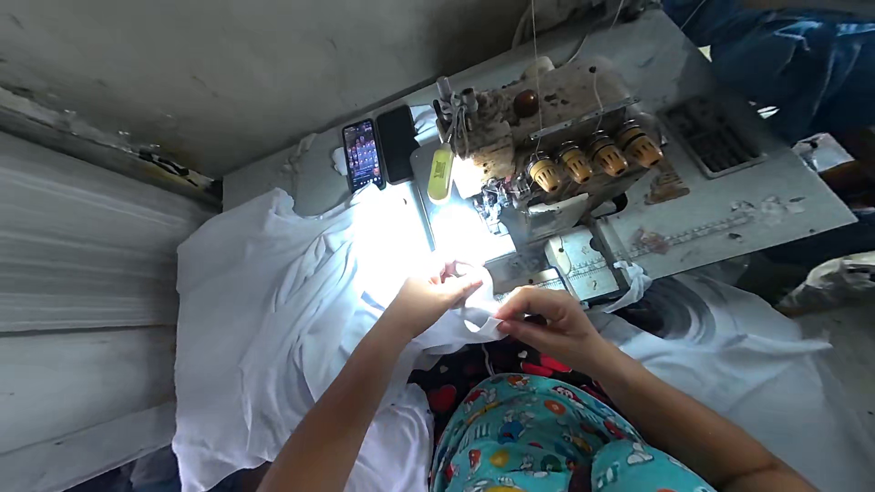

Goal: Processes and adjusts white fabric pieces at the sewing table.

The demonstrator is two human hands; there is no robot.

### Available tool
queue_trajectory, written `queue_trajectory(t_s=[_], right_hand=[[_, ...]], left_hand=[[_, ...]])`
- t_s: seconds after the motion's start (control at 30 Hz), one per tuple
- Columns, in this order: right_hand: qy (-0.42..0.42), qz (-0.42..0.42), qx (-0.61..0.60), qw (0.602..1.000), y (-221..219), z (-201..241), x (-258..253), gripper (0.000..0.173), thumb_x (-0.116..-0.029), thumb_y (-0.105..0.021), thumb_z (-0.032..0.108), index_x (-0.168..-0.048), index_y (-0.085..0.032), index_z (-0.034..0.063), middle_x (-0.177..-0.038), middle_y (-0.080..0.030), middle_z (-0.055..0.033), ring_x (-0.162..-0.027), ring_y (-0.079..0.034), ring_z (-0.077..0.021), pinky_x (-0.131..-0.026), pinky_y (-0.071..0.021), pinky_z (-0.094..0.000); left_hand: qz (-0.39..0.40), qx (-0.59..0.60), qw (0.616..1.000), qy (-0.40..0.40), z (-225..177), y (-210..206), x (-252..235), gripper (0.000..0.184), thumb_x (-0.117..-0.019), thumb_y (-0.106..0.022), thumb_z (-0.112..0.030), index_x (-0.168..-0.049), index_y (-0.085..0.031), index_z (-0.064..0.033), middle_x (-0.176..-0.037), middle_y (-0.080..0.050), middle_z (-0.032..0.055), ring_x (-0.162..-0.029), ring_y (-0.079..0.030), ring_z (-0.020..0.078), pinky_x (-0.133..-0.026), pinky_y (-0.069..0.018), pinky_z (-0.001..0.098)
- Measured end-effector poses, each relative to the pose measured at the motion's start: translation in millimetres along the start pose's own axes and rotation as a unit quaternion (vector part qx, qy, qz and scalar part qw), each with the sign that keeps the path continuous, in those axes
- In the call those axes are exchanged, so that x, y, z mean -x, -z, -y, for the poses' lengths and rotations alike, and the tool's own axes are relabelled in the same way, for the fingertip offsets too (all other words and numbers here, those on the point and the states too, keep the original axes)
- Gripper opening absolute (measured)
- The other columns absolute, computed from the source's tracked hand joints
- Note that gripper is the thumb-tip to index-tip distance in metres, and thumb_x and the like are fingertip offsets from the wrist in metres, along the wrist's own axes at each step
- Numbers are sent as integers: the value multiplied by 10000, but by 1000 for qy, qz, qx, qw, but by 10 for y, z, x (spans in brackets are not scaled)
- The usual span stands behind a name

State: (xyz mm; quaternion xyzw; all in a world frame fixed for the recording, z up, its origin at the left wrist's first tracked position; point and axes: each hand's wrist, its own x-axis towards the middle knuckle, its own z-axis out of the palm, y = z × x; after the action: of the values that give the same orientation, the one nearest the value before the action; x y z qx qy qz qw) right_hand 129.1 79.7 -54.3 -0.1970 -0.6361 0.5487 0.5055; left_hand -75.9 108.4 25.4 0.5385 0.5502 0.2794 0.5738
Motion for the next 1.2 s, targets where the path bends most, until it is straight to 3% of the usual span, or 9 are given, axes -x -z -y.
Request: queue_trajectory(t_s=[0.23,0.33,0.43,0.53,0.63,0.8,0.93,1.03,1.2], right_hand=[[38,-77,50,995,-69,45,-85,102,-997,-661,183,-1026,-695,91,-1050,-662,8,-873,-600,44,-761,-519,-118],[-19,-121,32,992,-73,-22,-117,115,-969,-679,183,-965,-678,68,-1157,-656,-4,-796,-586,72,-694,-515,-107],[-40,-107,-21,993,-97,-76,-119,83,-983,-656,152,-979,-640,70,-1034,-721,34,-770,-626,54,-680,-531,-135],[-45,-92,-47,994,-141,-99,-95,52,-995,-633,135,-992,-621,84,-929,-703,76,-753,-627,55,-672,-539,-137],[-16,-78,-30,996,-157,-122,-63,112,-1001,-656,193,-1036,-626,91,-918,-682,86,-800,-625,53,-722,-543,-148],[3,-58,24,998,-166,-143,-33,250,-922,-699,40,-1143,-581,30,-1030,-689,22,-914,-647,29,-830,-555,-170],[-19,-61,15,998,-148,-102,-24,224,-954,-652,45,-1168,-598,8,-999,-695,15,-833,-645,29,-751,-557,-158],[-61,-45,-52,996,-157,-41,-21,218,-1001,-570,40,-1219,-568,34,-1018,-701,29,-737,-671,2,-614,-580,-172],[-27,-25,2,999,-250,-175,-12,358,-956,-646,48,-1284,-525,-25,-1158,-676,-67,-915,-673,-27,-776,-581,-200]], left_hand=[[-86,-3,974,-207,122,-231,173,230,-892,-692,-1,-1109,-617,5,-932,-708,-39,-854,-678,7,-795,-576,193],[-55,28,975,-214,142,-290,276,200,-963,-633,-31,-1153,-600,24,-984,-701,-45,-897,-670,-1,-832,-573,196],[-36,21,976,-212,205,-280,317,358,-950,-710,-169,-1214,-579,34,-1057,-705,-40,-972,-674,-1,-893,-577,211],[-82,-4,968,-237,276,-291,294,335,-881,-754,-63,-1164,-611,46,-945,-709,-37,-861,-672,-3,-814,-578,191],[-119,-12,967,-225,237,-251,275,218,-878,-744,-32,-1064,-634,1,-872,-707,-59,-791,-662,-16,-757,-566,168],[-96,-18,972,-214,207,-156,249,236,-883,-745,-43,-1079,-622,6,-871,-701,-51,-790,-663,-5,-764,-567,176],[-81,-57,986,-131,155,-55,275,317,-868,-777,-97,-1153,-677,-4,-866,-714,-47,-704,-636,-29,-687,-542,134],[-75,-69,992,-73,84,-27,295,206,-860,-783,-84,-1061,-752,-48,-821,-732,-64,-717,-658,-39,-700,-549,132],[-81,-32,984,-154,101,-68,326,95,-863,-764,-40,-951,-729,-38,-927,-745,-38,-805,-686,-13,-758,-576,158]])
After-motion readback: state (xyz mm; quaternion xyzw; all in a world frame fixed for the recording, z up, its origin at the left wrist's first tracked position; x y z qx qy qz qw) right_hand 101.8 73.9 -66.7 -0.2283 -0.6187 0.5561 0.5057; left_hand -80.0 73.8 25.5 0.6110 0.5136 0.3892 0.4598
